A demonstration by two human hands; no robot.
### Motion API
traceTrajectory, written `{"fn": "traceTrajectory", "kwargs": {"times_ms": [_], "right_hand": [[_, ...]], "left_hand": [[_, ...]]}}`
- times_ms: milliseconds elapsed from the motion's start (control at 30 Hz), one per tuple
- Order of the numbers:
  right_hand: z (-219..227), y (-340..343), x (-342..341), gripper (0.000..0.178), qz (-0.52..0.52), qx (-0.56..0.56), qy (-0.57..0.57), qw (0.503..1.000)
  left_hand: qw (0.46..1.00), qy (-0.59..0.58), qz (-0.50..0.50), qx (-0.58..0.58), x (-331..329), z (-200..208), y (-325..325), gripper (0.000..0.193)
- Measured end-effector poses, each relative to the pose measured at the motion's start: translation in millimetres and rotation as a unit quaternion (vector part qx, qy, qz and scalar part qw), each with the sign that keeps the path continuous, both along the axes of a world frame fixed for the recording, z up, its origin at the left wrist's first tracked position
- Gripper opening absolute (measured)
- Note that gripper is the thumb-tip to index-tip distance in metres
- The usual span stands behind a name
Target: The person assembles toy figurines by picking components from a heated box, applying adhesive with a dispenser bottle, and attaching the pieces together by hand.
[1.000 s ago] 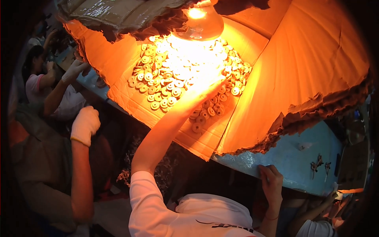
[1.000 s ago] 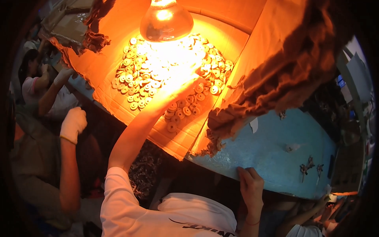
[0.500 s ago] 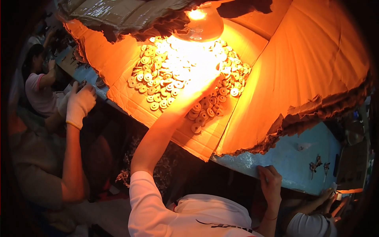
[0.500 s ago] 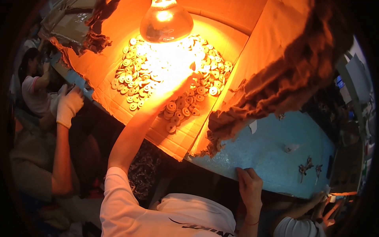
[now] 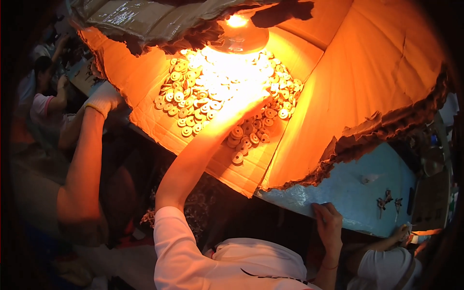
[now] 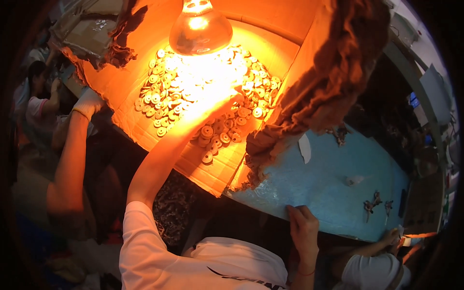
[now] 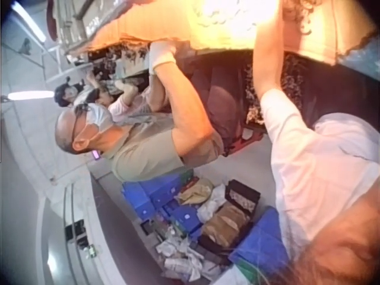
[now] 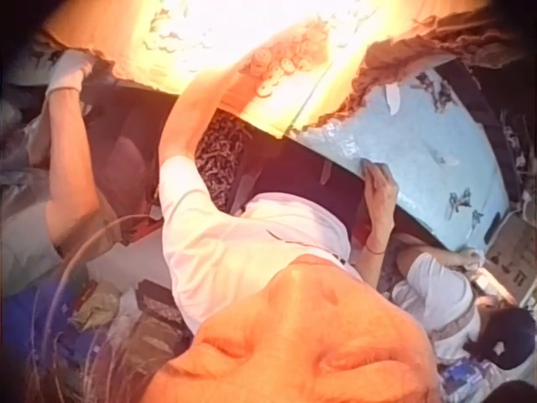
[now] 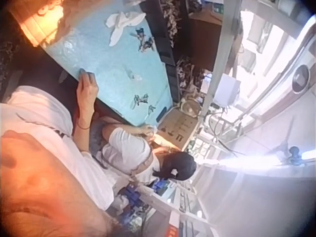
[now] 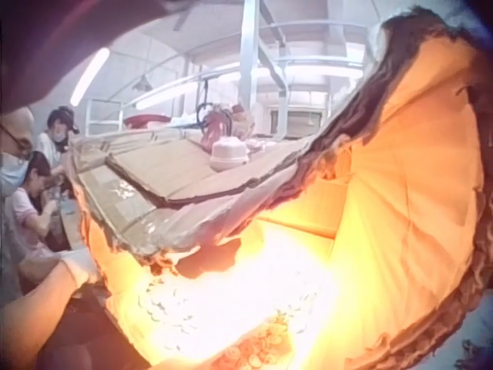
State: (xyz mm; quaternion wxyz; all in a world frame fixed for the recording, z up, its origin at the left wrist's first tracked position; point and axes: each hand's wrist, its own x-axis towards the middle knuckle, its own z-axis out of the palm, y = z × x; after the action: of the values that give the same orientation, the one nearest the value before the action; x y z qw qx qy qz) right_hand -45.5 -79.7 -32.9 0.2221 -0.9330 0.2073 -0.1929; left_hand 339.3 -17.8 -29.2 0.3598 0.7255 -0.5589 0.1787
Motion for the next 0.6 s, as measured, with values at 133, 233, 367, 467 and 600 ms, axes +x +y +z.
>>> {"fn": "traceTrajectory", "kwargs": {"times_ms": [133, 233, 367, 467, 600], "right_hand": [[1, 8, -1, 0.016, 0.003, 0.014, -0.008, 1.000], [-2, 1, -5, 0.016, -0.014, 0.006, -0.025, 1.000], [-3, -8, -13, 0.017, 0.004, 0.028, -0.040, 0.999], [-10, -16, -20, 0.017, -0.022, 0.012, -0.054, 0.998], [-14, -35, -33, 0.015, -0.018, -0.010, -0.066, 0.998]], "left_hand": [[0.999, -0.038, 0.004, -0.016, 0, -2, 33, 0.008], [0.973, 0.097, 0.146, 0.153, -40, 43, 46, 0.013], [0.985, 0.016, 0.121, -0.118, -73, 28, 111, 0.006], [0.982, 0.056, 0.160, -0.082, -134, 16, 142, 0.008], [0.999, 0.002, -0.038, -0.036, -213, 11, 134, 0.015]]}}
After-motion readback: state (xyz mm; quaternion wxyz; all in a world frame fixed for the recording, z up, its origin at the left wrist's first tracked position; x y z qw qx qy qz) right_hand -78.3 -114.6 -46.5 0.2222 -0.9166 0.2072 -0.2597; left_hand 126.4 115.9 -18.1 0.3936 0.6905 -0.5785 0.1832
